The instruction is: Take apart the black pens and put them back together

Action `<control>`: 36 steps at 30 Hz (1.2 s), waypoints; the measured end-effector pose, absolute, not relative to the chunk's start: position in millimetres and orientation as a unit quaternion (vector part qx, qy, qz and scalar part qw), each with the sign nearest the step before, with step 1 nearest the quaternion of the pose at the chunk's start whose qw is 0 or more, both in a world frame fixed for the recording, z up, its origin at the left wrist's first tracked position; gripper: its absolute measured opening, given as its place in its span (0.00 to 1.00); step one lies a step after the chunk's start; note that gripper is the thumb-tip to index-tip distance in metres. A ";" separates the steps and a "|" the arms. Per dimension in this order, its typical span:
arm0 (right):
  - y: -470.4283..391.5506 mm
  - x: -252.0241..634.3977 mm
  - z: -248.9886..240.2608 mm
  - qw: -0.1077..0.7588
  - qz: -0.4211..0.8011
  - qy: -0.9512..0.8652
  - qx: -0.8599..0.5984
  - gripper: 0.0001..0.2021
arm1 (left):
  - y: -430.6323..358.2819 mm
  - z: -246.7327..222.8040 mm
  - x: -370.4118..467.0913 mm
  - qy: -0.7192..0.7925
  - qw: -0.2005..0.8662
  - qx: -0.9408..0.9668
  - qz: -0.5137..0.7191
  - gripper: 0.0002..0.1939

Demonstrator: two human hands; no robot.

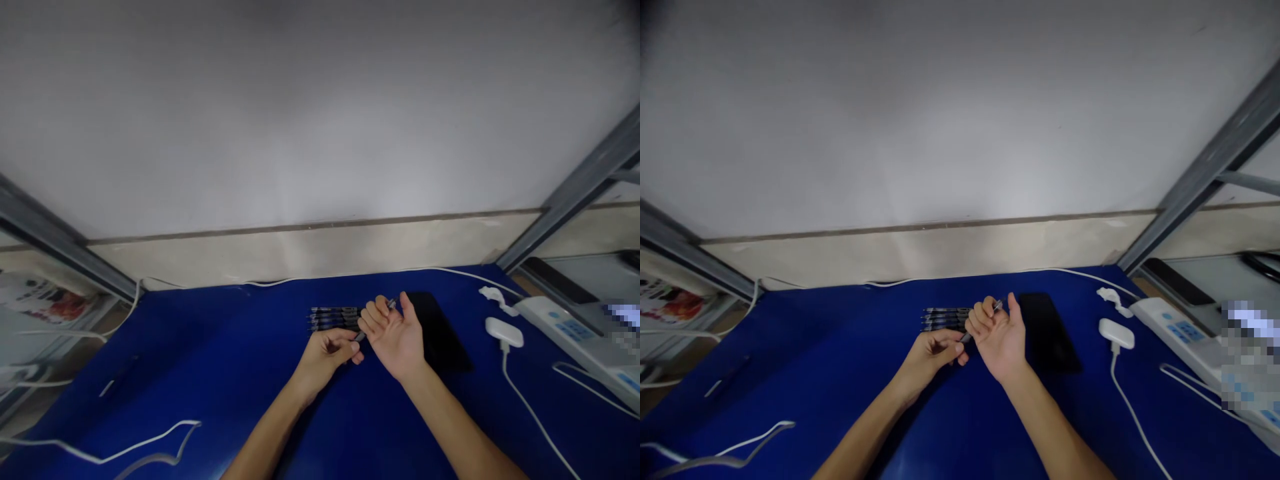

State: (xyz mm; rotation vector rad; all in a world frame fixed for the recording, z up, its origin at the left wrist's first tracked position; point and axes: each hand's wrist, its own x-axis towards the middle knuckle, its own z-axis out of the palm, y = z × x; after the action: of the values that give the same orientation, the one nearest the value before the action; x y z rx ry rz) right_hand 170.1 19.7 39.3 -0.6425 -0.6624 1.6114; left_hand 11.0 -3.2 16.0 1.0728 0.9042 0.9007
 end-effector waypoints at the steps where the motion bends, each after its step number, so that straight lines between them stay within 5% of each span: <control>1: 19.8 170.6 39.5 0.600 0.693 -0.287 -0.278 0.23 | -3.8 17.7 11.2 0.396 0.671 0.481 0.402 0.20; 10: 24.0 169.6 34.8 0.623 0.701 -0.238 -0.253 0.19 | -0.5 9.5 12.6 0.312 0.775 0.356 0.418 0.34; 36: 30.3 181.3 24.5 0.618 0.764 -0.138 -0.123 0.14 | 1.6 3.1 14.7 0.282 0.802 0.350 0.393 0.39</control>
State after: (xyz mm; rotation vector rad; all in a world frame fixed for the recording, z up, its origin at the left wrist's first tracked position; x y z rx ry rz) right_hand 181.3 30.3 24.5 -0.2831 -0.3165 1.7594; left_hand 14.7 1.6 3.1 0.7503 0.6048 0.8424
